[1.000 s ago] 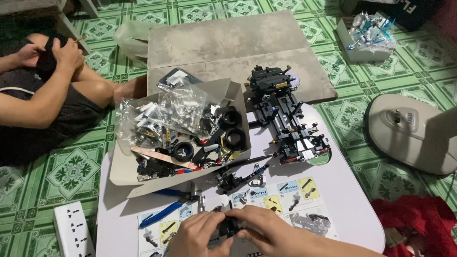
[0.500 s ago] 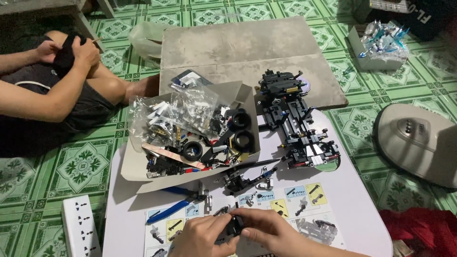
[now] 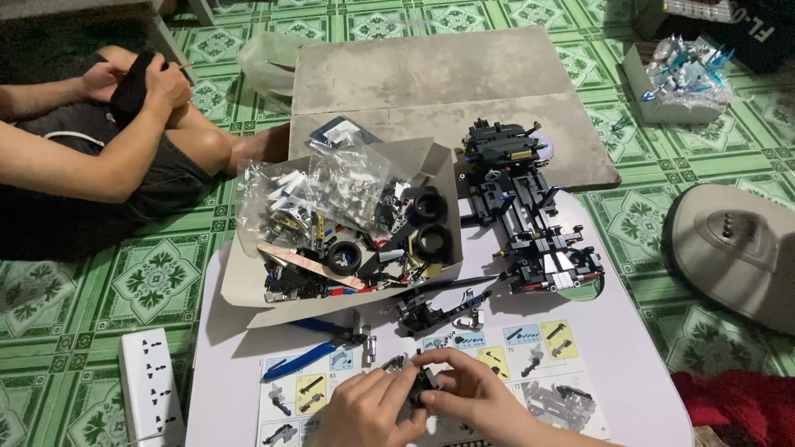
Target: The person assembles a small black plastic component using Lego Technic pieces, following an instruction manual laid out on a white table. They pick up small parts, connect them to a base piece, and occasionally refer to the manual.
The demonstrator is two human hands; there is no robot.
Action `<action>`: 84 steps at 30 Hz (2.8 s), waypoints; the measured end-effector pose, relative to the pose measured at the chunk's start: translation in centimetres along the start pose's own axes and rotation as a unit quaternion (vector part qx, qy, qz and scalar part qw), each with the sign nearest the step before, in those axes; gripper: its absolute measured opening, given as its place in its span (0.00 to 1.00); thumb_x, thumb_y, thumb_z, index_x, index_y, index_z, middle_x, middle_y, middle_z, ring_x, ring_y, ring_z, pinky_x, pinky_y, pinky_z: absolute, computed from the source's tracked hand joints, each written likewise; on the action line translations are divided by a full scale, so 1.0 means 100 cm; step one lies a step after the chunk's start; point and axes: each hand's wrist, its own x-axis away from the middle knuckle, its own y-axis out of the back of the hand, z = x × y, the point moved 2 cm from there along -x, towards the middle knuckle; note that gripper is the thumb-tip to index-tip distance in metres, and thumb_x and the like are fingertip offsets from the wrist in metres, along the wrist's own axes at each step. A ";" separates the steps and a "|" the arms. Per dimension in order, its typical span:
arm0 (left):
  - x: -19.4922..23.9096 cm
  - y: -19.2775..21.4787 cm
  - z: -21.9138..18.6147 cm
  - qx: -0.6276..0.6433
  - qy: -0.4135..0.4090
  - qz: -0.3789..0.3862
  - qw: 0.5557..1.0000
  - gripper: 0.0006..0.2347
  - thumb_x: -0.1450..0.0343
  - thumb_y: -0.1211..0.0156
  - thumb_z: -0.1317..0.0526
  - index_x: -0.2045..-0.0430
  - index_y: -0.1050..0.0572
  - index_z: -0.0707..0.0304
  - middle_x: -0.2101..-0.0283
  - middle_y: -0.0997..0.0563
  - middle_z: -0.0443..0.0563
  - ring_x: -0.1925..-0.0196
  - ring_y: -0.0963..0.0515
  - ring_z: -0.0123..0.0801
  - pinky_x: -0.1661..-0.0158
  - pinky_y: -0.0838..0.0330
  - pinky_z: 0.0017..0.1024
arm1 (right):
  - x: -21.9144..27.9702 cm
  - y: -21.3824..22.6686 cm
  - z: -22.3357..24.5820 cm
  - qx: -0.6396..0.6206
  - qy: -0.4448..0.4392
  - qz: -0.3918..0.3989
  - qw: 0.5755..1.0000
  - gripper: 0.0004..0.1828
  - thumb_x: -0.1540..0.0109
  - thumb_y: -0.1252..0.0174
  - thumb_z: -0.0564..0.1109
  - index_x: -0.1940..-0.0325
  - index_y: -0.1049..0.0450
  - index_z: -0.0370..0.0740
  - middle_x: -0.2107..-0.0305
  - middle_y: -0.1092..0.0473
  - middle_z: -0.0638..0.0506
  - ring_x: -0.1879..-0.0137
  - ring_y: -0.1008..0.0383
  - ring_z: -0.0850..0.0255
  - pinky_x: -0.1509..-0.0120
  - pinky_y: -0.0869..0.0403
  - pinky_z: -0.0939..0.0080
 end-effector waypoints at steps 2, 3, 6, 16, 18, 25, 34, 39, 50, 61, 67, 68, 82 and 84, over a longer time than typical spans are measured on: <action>-0.002 0.002 -0.001 -0.010 -0.013 0.010 1.000 0.17 0.38 0.43 0.58 0.59 0.28 0.69 0.75 0.24 0.53 0.75 0.27 0.36 0.76 0.30 0.31 | 0.001 -0.002 0.003 -0.001 -0.004 -0.007 1.000 0.21 0.45 0.41 0.33 0.47 0.31 0.33 0.81 0.34 0.48 0.70 0.31 0.60 0.58 0.27 0.60; -0.002 0.003 -0.001 -0.019 -0.027 0.021 0.999 0.18 0.38 0.43 0.58 0.58 0.28 0.71 0.75 0.24 0.53 0.74 0.27 0.36 0.75 0.30 0.30 | 0.002 -0.003 0.003 -0.002 -0.008 -0.014 1.000 0.22 0.45 0.41 0.32 0.47 0.31 0.34 0.83 0.37 0.50 0.72 0.33 0.62 0.60 0.27 0.61; -0.004 0.003 -0.003 -0.031 -0.058 0.020 0.998 0.17 0.37 0.43 0.58 0.59 0.28 0.72 0.72 0.23 0.55 0.72 0.25 0.36 0.75 0.29 0.31 | 0.002 0.001 -0.003 0.022 0.010 -0.010 1.000 0.23 0.45 0.41 0.31 0.45 0.31 0.35 0.82 0.35 0.49 0.71 0.31 0.62 0.63 0.32 0.65; -0.005 0.007 -0.008 -0.010 -0.051 -0.055 0.997 0.12 0.37 0.47 0.61 0.64 0.26 0.70 0.81 0.28 0.51 0.81 0.30 0.33 0.82 0.36 0.30 | 0.006 -0.002 -0.003 -0.012 0.020 0.001 1.000 0.24 0.44 0.43 0.31 0.44 0.33 0.33 0.82 0.44 0.52 0.72 0.39 0.65 0.63 0.34 0.65; -0.005 0.008 -0.007 -0.010 -0.086 -0.045 0.995 0.13 0.36 0.47 0.62 0.63 0.27 0.75 0.80 0.25 0.52 0.80 0.27 0.30 0.83 0.34 0.30 | 0.006 -0.005 0.000 0.005 0.033 0.004 0.999 0.22 0.44 0.43 0.32 0.45 0.33 0.33 0.82 0.38 0.51 0.71 0.34 0.64 0.62 0.33 0.66; -0.002 0.006 -0.013 0.014 -0.066 -0.015 0.998 0.15 0.37 0.44 0.65 0.59 0.28 0.75 0.76 0.25 0.56 0.77 0.26 0.33 0.77 0.29 0.33 | 0.009 -0.005 -0.005 0.073 0.059 -0.020 0.995 0.15 0.43 0.43 0.35 0.52 0.31 0.36 0.75 0.33 0.48 0.67 0.34 0.62 0.61 0.35 0.65; 0.000 0.003 -0.007 0.003 -0.026 0.043 0.999 0.17 0.35 0.41 0.60 0.57 0.29 0.75 0.77 0.24 0.57 0.79 0.23 0.35 0.76 0.24 0.36 | 0.008 -0.005 0.000 0.057 0.061 -0.002 0.997 0.16 0.43 0.42 0.36 0.51 0.32 0.34 0.75 0.31 0.46 0.67 0.31 0.61 0.61 0.30 0.64; -0.003 0.011 -0.008 -0.022 -0.064 -0.069 0.995 0.16 0.31 0.49 0.57 0.59 0.27 0.76 0.80 0.26 0.53 0.82 0.30 0.32 0.83 0.35 0.29 | 0.009 -0.003 0.002 0.057 0.043 -0.009 0.997 0.13 0.44 0.39 0.36 0.58 0.35 0.36 0.72 0.37 0.48 0.66 0.33 0.61 0.60 0.30 0.64; -0.009 0.022 -0.013 -0.012 -0.102 -0.090 0.991 0.15 0.31 0.47 0.60 0.60 0.27 0.78 0.79 0.24 0.53 0.83 0.30 0.30 0.85 0.36 0.28 | 0.010 0.001 0.000 0.028 0.005 0.099 0.995 0.15 0.39 0.41 0.38 0.74 0.41 0.38 0.86 0.47 0.53 0.81 0.48 0.67 0.78 0.49 0.70; -0.002 0.011 -0.006 0.005 -0.079 -0.003 0.997 0.18 0.35 0.40 0.63 0.54 0.30 0.77 0.82 0.29 0.50 0.81 0.31 0.30 0.82 0.34 0.29 | 0.010 0.001 0.004 0.125 0.000 0.005 0.992 0.14 0.43 0.37 0.38 0.78 0.36 0.36 0.91 0.37 0.51 0.83 0.35 0.67 0.76 0.36 0.69; -0.003 0.011 -0.007 -0.017 -0.074 0.018 0.997 0.16 0.33 0.42 0.60 0.56 0.29 0.74 0.80 0.27 0.49 0.80 0.28 0.31 0.78 0.31 0.30 | 0.012 -0.001 0.013 0.369 0.090 -0.014 0.925 0.16 0.41 0.38 0.49 0.77 0.34 0.42 0.89 0.42 0.56 0.81 0.46 0.69 0.77 0.46 0.67; -0.004 0.011 -0.006 -0.024 -0.087 0.010 0.996 0.17 0.33 0.42 0.60 0.55 0.30 0.76 0.80 0.25 0.49 0.80 0.28 0.29 0.78 0.30 0.29 | 0.014 -0.004 0.018 0.391 0.086 0.001 0.917 0.16 0.40 0.40 0.49 0.77 0.36 0.42 0.89 0.42 0.56 0.81 0.47 0.69 0.76 0.46 0.67; -0.007 0.014 -0.005 0.064 -0.058 0.052 0.995 0.21 0.35 0.38 0.66 0.51 0.35 0.81 0.73 0.22 0.56 0.75 0.24 0.33 0.77 0.28 0.30 | 0.013 -0.005 0.024 0.381 0.087 0.056 0.919 0.16 0.37 0.47 0.50 0.75 0.37 0.42 0.89 0.40 0.55 0.83 0.46 0.69 0.78 0.46 0.69; -0.006 0.014 -0.004 0.075 -0.060 0.061 0.993 0.22 0.35 0.38 0.66 0.50 0.36 0.82 0.72 0.22 0.56 0.74 0.24 0.33 0.76 0.30 0.33 | 0.012 -0.003 0.020 0.391 0.082 0.047 0.916 0.16 0.36 0.46 0.49 0.76 0.38 0.42 0.89 0.40 0.56 0.83 0.45 0.69 0.77 0.45 0.68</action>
